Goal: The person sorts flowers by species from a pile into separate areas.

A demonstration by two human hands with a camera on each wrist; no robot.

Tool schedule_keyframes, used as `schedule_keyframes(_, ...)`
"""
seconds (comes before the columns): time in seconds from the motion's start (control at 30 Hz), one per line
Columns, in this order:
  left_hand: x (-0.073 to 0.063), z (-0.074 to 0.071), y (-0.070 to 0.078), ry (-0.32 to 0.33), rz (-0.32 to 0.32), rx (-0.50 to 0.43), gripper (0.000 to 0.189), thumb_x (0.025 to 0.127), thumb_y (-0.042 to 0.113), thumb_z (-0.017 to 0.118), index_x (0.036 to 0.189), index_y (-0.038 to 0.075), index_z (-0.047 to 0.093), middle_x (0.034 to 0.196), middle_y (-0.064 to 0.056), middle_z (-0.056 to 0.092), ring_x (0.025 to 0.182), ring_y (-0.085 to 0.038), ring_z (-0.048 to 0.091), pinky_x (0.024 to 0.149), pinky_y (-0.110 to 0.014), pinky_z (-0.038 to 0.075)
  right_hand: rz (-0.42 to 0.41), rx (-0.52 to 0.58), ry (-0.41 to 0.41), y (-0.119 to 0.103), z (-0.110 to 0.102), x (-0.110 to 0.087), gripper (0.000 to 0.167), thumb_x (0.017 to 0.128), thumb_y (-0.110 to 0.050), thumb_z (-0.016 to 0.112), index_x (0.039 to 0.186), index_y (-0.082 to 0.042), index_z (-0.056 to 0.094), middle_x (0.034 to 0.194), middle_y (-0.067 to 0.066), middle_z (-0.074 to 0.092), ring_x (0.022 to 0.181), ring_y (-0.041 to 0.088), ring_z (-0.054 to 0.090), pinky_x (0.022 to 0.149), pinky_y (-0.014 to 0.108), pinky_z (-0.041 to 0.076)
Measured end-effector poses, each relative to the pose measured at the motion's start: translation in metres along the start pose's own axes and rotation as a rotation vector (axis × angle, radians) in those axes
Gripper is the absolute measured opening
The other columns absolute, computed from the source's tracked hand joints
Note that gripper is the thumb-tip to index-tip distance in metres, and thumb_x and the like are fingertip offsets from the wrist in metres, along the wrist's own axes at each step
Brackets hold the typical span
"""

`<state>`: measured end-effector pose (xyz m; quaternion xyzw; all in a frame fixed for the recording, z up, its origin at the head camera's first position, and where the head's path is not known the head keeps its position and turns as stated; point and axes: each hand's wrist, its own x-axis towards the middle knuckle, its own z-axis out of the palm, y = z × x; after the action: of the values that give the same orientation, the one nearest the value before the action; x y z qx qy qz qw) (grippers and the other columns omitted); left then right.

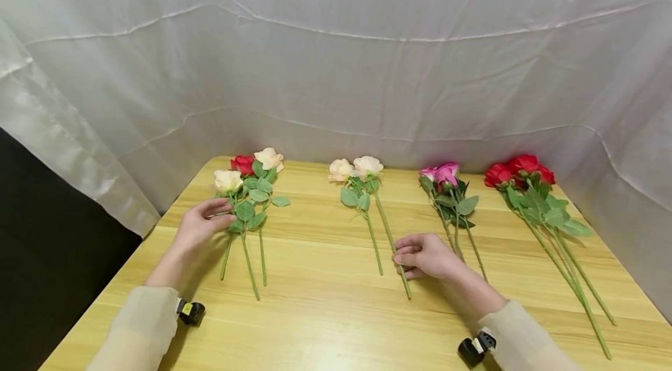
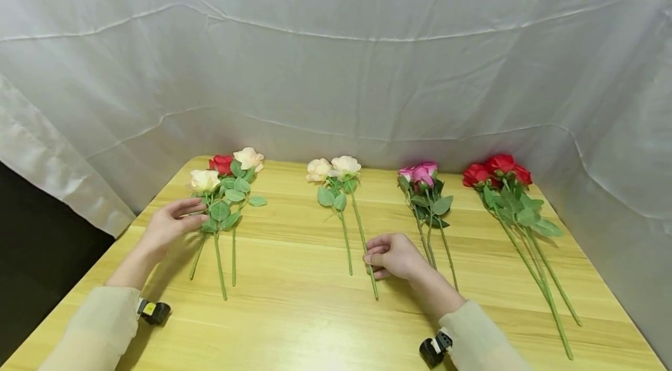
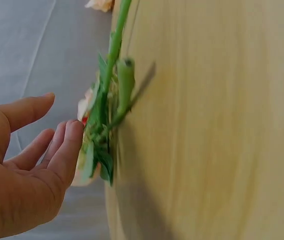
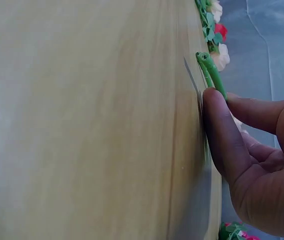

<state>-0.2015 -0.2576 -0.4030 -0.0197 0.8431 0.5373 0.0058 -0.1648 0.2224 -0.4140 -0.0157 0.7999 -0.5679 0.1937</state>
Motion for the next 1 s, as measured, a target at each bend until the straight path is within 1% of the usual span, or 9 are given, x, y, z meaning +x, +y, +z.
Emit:
schedule_keyframes(0.13,0.006,-0.006,-0.007,-0.003,-0.047,-0.009,0.068,0.102,0.022,0.070,0.157,-0.002,0.039,0.153,-0.024,0.051,0.124,-0.021,0.060,0.088,-0.013,0.054,-0.015,-0.007,-0.012,-0.002,0.000,0.001,0.040,0.097,0.002,0.069,0.132,0.016,0.056,0.109,0.020,0.069,0.083,0.021,0.072,0.075,0.037,0.066)
schedule_keyframes(0.23,0.011,-0.007,-0.009,-0.013,-0.072,-0.043,0.068,0.102,0.019,0.069,0.157,-0.005,0.037,0.153,-0.027,0.050,0.108,-0.005,0.064,0.091,-0.017,0.057,-0.024,-0.018,-0.016,-0.002,0.000,0.000,0.040,0.097,0.002,0.069,0.132,0.016,0.056,0.109,0.020,0.069,0.085,0.022,0.072,0.076,0.037,0.066)
schedule_keyframes(0.3,0.015,-0.007,-0.009,-0.023,-0.091,-0.077,0.067,0.102,0.017,0.068,0.156,-0.008,0.036,0.153,-0.029,0.048,0.100,0.000,0.065,0.093,-0.022,0.059,-0.028,-0.022,-0.019,-0.002,0.000,-0.001,0.040,0.097,0.002,0.069,0.132,0.017,0.056,0.110,0.020,0.069,0.086,0.022,0.072,0.077,0.038,0.066)
schedule_keyframes(0.4,0.021,-0.005,-0.008,-0.040,-0.118,-0.110,0.065,0.104,0.015,0.065,0.155,-0.012,0.035,0.153,-0.031,0.047,0.098,-0.001,0.066,0.096,-0.027,0.060,-0.035,-0.024,-0.024,-0.002,0.000,-0.001,0.041,0.097,0.002,0.069,0.133,0.017,0.056,0.111,0.021,0.069,0.088,0.022,0.072,0.078,0.039,0.066)
schedule_keyframes(0.57,0.032,-0.001,-0.005,-0.058,-0.154,-0.154,0.061,0.105,0.010,0.062,0.154,-0.014,0.034,0.154,-0.033,0.044,0.093,-0.001,0.067,0.094,-0.031,0.061,-0.045,-0.031,-0.030,0.000,0.000,0.000,0.042,0.097,0.001,0.070,0.133,0.016,0.056,0.112,0.022,0.070,0.089,0.023,0.072,0.077,0.039,0.066)
schedule_keyframes(0.7,0.036,0.002,-0.002,-0.032,-0.167,-0.189,0.060,0.104,0.007,0.063,0.153,-0.013,0.036,0.153,-0.032,0.045,0.087,0.000,0.067,0.089,-0.030,0.063,-0.047,-0.029,-0.031,0.001,0.000,0.000,0.041,0.098,0.000,0.070,0.133,0.016,0.056,0.112,0.021,0.070,0.089,0.022,0.072,0.076,0.039,0.066)
schedule_keyframes(0.83,0.029,0.006,0.000,-0.004,-0.158,-0.169,0.059,0.102,0.007,0.066,0.151,-0.012,0.040,0.149,-0.031,0.050,0.087,0.000,0.066,0.085,-0.028,0.063,-0.042,-0.021,-0.037,0.001,0.002,0.000,0.041,0.097,0.001,0.070,0.133,0.016,0.057,0.111,0.021,0.070,0.089,0.022,0.072,0.077,0.039,0.066)
schedule_keyframes(0.93,0.021,0.011,0.003,-0.018,-0.141,-0.131,0.058,0.101,0.007,0.067,0.149,-0.013,0.041,0.148,-0.032,0.050,0.091,-0.004,0.066,0.086,-0.028,0.063,-0.041,-0.022,-0.041,0.000,0.002,0.001,0.040,0.097,0.000,0.070,0.132,0.015,0.058,0.109,0.020,0.071,0.087,0.022,0.072,0.077,0.038,0.066)
schedule_keyframes(1.0,0.015,0.017,0.005,-0.032,-0.130,-0.111,0.059,0.100,0.007,0.068,0.149,-0.013,0.041,0.148,-0.033,0.048,0.094,-0.009,0.067,0.086,-0.027,0.063,-0.047,-0.027,-0.043,0.000,0.000,0.001,0.040,0.097,-0.001,0.070,0.132,0.015,0.059,0.108,0.019,0.071,0.086,0.023,0.072,0.077,0.038,0.066)
